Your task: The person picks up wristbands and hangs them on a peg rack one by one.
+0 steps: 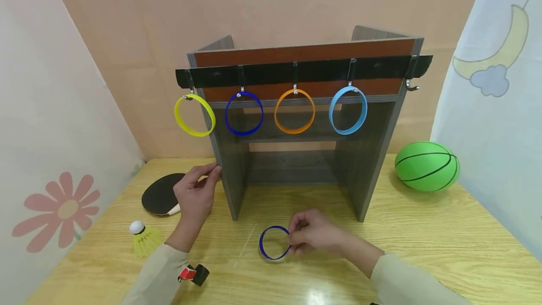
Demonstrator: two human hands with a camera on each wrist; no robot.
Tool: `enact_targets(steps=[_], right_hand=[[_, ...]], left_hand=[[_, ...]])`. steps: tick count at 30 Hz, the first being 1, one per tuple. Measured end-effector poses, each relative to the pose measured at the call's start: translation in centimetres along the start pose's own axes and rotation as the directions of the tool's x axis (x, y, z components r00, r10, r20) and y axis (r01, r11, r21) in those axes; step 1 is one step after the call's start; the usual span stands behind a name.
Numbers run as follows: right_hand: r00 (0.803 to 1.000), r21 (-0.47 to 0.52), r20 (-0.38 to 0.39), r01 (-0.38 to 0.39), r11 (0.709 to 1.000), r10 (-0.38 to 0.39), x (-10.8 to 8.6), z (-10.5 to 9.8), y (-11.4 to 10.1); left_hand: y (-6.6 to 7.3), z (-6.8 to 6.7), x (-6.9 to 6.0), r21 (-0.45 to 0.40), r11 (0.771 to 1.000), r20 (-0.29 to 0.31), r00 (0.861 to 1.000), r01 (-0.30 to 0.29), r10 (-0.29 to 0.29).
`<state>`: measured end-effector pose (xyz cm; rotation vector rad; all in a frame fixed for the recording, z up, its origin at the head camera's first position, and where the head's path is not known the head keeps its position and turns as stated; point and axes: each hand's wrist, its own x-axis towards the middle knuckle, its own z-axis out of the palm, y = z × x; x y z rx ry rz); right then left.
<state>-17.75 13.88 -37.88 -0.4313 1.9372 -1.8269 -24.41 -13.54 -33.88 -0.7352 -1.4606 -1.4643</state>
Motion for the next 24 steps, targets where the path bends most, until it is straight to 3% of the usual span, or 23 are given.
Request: enact_targets(steps=[8,12,15,22,24], right_hand=[[0.994,0.028,0.037,0.101,0.994,-0.102,-2.1,-2.2,-2.6],[0.974,0.082,0.096,0.197,0.977,-0.205,-3.1,-3.4,-3.2],[0.941,0.143,0.148,0.284,0.948,-0.304,-3.9,-4.3,-3.6],[0.859,0.288,0.208,0.404,0.868,-0.468,-5.3,-6.1,-5.3],[0.825,0.326,0.219,0.441,0.836,-0.520,-5.6,-6.6,-5.9]], left_hand=[[0.9,0.2,0.3,0.016,1.000,0.005,1.000,0.004,-0.004],[1.5,0.3,0.6,0.033,0.999,0.015,1.000,0.000,0.000],[1.1,0.2,0.4,0.028,1.000,0.007,1.000,0.000,0.000],[0.2,0.1,0.1,0.014,1.000,0.001,1.000,-0.008,0.008],[0.2,0.1,0.1,0.013,1.000,0.002,1.000,-0.011,0.011]])
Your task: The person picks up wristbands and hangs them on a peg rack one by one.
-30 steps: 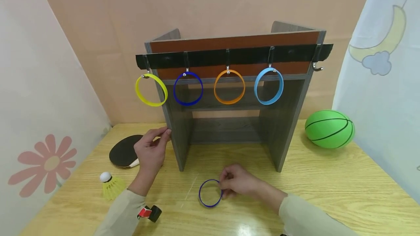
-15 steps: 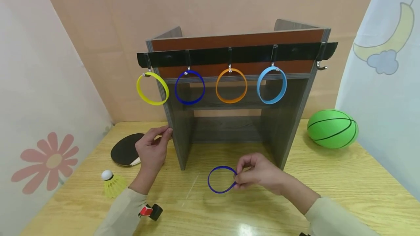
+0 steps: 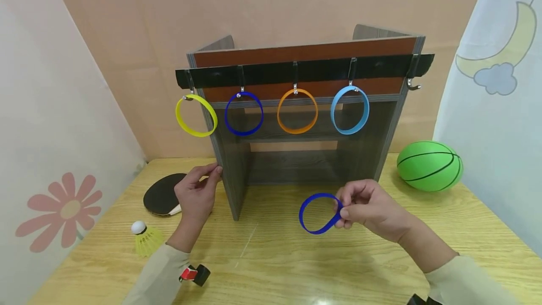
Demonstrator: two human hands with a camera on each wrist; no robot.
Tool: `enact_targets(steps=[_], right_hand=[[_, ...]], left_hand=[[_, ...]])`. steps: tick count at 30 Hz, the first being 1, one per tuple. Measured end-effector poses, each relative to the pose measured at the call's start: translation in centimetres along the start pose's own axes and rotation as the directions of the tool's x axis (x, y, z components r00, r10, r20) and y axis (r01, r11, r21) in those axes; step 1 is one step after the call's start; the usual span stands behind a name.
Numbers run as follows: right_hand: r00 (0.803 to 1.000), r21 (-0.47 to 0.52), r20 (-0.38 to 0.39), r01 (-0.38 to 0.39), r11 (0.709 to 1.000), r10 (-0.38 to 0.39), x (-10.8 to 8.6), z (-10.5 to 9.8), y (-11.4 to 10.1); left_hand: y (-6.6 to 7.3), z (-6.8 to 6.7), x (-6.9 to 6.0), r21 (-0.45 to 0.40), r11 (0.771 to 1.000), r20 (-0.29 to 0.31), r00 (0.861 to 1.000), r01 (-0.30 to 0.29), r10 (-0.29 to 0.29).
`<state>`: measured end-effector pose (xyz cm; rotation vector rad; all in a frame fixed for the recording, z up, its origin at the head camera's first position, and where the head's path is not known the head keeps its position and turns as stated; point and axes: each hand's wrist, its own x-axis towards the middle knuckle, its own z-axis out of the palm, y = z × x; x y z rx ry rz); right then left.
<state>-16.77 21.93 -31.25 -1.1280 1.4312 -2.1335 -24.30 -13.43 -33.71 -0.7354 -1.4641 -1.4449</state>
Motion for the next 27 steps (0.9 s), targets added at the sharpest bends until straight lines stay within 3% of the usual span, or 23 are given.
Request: enact_targets(steps=[6,10,18,27], right_hand=[[0.983,0.095,0.077,0.158,0.983,-0.166,-0.1,-1.0,-1.8],[0.966,0.171,0.079,0.232,0.958,-0.248,-0.1,-1.5,-3.1],[0.939,0.242,-0.022,0.339,0.909,-0.344,-0.1,-1.5,-5.4],[0.893,0.336,-0.172,0.449,0.828,-0.415,0.6,-1.6,-7.5]], left_hand=[[0.0,0.0,0.0,-0.010,1.000,-0.002,1.000,-0.006,0.006],[-0.1,0.0,0.0,-0.021,1.000,-0.001,1.000,-0.008,0.008],[-0.2,0.0,0.0,-0.024,1.000,0.001,1.000,-0.011,0.011],[-0.3,-0.1,-0.1,-0.040,0.999,0.003,1.000,0.005,-0.005]])
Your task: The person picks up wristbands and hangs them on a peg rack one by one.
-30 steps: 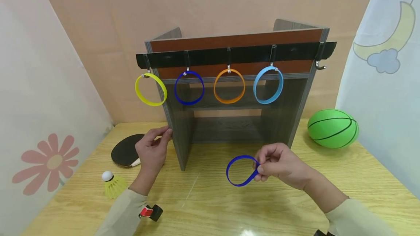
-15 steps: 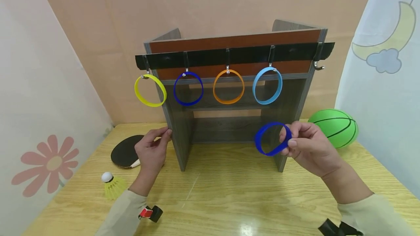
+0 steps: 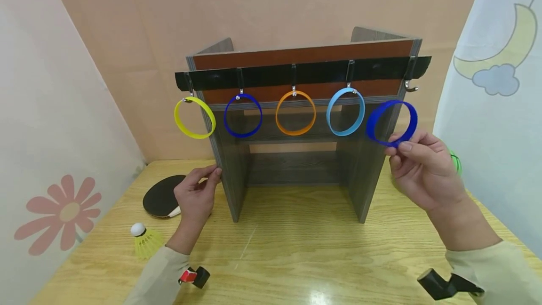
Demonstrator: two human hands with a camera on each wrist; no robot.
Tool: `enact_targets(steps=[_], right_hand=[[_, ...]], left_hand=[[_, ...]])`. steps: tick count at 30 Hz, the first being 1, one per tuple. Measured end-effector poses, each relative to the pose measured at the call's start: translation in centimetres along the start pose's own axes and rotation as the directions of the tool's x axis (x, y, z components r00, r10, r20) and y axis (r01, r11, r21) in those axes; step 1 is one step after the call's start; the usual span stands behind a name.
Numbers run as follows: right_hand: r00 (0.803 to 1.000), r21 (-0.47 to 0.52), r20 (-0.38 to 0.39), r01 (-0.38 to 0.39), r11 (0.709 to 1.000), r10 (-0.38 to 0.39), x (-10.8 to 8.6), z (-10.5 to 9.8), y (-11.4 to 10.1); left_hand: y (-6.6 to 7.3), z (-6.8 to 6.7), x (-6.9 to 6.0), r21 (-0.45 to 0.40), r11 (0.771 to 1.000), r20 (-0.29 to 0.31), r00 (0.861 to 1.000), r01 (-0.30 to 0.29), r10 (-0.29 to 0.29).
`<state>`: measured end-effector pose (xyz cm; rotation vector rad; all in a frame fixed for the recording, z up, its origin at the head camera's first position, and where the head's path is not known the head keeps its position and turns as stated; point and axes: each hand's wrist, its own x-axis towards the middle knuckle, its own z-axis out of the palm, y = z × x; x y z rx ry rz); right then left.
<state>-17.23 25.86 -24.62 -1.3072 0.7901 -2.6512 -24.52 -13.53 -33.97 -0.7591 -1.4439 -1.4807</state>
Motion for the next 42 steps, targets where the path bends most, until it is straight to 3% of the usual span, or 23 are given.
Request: enact_targets(steps=[8,20,29,36,42], right_hand=[[0.984,0.043,-0.156,0.099,0.994,-0.091,0.6,0.5,-0.7],[0.949,0.010,-0.299,0.108,0.994,-0.100,0.7,-0.2,-1.0],[0.940,-0.062,-0.324,0.096,0.993,-0.111,0.7,-0.5,-0.9],[0.949,-0.008,-0.306,0.074,0.997,-0.073,0.5,-0.9,-0.7],[0.953,-0.063,-0.292,0.061,0.996,-0.077,0.3,-1.2,-0.6]], left_hand=[[0.2,0.1,0.1,-0.009,1.000,-0.002,1.000,0.001,-0.001],[0.2,0.0,0.1,0.007,1.000,-0.003,1.000,0.007,-0.007],[0.1,0.0,0.1,-0.010,1.000,0.001,1.000,0.000,0.000],[0.1,0.0,0.0,0.016,1.000,0.001,1.000,0.002,-0.002],[0.1,0.0,0.0,0.030,0.999,0.002,1.000,0.012,-0.012]])
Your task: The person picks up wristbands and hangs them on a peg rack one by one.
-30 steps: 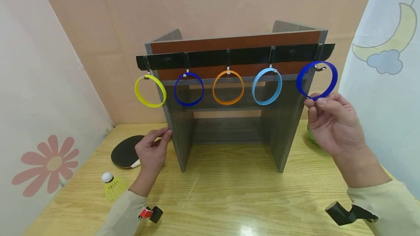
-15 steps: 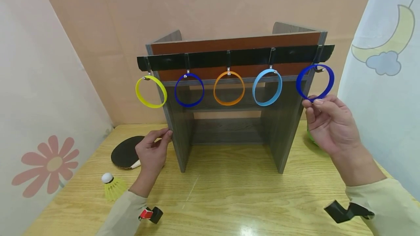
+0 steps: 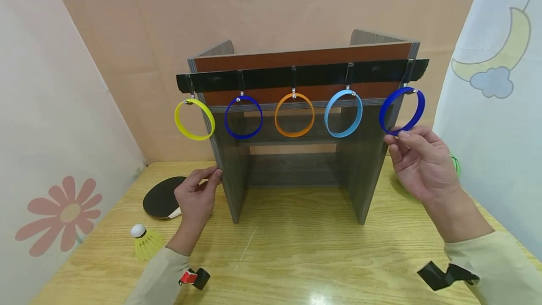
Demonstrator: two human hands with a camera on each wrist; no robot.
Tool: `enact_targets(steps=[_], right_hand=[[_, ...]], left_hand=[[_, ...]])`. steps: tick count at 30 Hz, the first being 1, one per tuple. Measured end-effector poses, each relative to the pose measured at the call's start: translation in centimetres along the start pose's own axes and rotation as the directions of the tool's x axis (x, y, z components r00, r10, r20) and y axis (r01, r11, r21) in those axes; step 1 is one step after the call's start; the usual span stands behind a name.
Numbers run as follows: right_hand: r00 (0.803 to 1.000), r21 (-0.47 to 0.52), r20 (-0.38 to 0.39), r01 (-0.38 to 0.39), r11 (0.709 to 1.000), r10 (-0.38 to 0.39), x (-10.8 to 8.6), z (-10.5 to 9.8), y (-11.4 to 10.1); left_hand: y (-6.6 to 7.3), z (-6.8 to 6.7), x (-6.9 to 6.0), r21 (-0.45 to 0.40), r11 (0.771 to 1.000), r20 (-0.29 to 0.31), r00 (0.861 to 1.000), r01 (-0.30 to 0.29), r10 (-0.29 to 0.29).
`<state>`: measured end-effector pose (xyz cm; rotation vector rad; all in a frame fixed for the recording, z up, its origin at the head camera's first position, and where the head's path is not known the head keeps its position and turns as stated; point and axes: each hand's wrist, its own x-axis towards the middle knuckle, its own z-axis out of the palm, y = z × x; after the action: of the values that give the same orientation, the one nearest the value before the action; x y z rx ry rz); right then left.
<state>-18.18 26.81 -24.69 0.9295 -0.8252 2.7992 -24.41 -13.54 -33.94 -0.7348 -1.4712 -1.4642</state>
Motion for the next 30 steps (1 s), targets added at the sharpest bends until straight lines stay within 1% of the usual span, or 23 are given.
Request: enact_targets(steps=[5,10,12,15,17,20,21,23,24,25,26,27,28,29,30], right_hand=[[1.000,-0.009,0.017,-0.011,1.000,0.011,-0.2,-0.1,0.0],[1.000,-0.076,0.003,-0.022,0.997,0.022,-1.1,-0.4,0.0],[1.000,-0.091,0.016,-0.022,0.996,0.024,-1.6,-0.7,0.1],[0.997,-0.084,0.062,-0.038,0.996,0.044,-2.4,-1.4,0.2],[0.994,-0.106,0.099,-0.040,0.994,0.051,-2.9,-1.9,0.4],[0.989,-0.165,0.131,-0.046,0.985,0.068,-3.8,-2.6,0.6],[0.988,-0.199,0.136,-0.045,0.979,0.073,-4.1,-2.9,0.7],[0.988,-0.288,0.123,-0.059,0.956,0.098,-4.6,-3.3,0.8],[0.988,-0.340,0.106,-0.069,0.938,0.111,-4.8,-3.4,0.7],[0.991,-0.419,0.073,-0.075,0.905,0.116,-5.1,-3.5,0.7],[0.993,-0.504,0.034,-0.084,0.860,0.117,-5.3,-3.6,0.7],[0.993,-0.593,-0.009,-0.102,0.799,0.120,-5.5,-3.7,0.6],[0.991,-0.691,-0.058,-0.124,0.712,0.117,-5.6,-3.7,0.5],[0.989,-0.787,-0.102,-0.145,0.600,0.104,-5.8,-3.7,0.4],[0.987,-0.881,-0.136,-0.160,0.444,0.086,-5.9,-3.7,0.3]], left_hand=[[0.0,0.0,0.1,-0.023,1.000,0.000,1.000,-0.012,0.012],[0.1,0.1,0.1,-0.013,1.000,0.001,1.000,-0.014,0.014],[0.1,0.1,0.0,-0.004,1.000,0.001,1.000,-0.012,0.012],[0.1,0.1,-0.1,0.000,1.000,0.000,1.000,-0.007,0.007],[0.1,0.1,0.0,-0.015,1.000,0.000,1.000,-0.007,0.007],[0.9,0.3,0.3,-0.016,1.000,0.006,1.000,-0.001,0.001],[0.9,0.3,0.4,-0.018,1.000,0.008,1.000,0.001,0.000],[0.7,0.1,0.4,-0.008,1.000,0.008,1.000,0.002,-0.001],[0.5,0.0,0.4,0.006,1.000,0.013,1.000,0.005,-0.005],[0.1,-0.2,0.3,0.011,1.000,0.015,1.000,0.007,-0.007],[-0.3,-0.4,0.1,0.021,1.000,0.020,1.000,0.011,-0.011],[-0.6,-0.6,0.1,0.031,0.999,0.028,0.999,0.018,-0.019],[-0.6,-0.9,0.0,0.060,0.998,0.042,0.999,0.025,-0.028],[-0.5,-1.2,0.0,0.098,0.994,0.061,0.997,0.037,-0.043],[-0.3,-1.6,-0.1,0.142,0.988,0.085,0.994,0.053,-0.066]])
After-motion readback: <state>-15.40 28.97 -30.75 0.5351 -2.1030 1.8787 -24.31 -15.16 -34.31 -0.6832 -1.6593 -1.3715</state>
